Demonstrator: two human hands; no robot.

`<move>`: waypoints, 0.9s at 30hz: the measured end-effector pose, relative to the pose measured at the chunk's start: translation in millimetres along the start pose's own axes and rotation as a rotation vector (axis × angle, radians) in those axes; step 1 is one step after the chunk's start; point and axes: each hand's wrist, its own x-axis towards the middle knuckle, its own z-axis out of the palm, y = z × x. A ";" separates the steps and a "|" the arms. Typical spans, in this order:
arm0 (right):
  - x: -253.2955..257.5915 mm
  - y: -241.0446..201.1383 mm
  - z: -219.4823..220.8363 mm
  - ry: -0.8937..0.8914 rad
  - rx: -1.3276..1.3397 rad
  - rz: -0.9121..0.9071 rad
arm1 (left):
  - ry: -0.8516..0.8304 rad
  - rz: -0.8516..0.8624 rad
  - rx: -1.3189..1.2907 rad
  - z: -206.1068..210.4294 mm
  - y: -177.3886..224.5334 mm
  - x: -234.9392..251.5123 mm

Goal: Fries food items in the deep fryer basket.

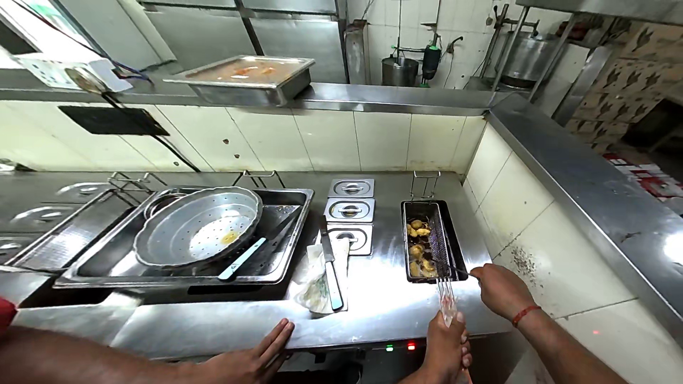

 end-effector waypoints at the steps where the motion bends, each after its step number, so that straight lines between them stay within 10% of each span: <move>1: 3.5 3.5 2.0 0.013 0.004 -0.007 | -0.002 0.000 -0.001 -0.3 0.0 -0.2; 11: 25.3 32.1 18.9 0.079 0.088 -0.126 | -0.035 -0.002 -0.002 -4.7 1.8 -0.1; 21: 28.3 54.8 41.9 -0.025 0.733 0.050 | -0.046 -0.006 0.027 -4.1 -1.3 2.2; 27: 15.4 37.9 39.1 0.065 0.435 -0.026 | -0.024 -0.026 0.028 -4.1 2.2 2.1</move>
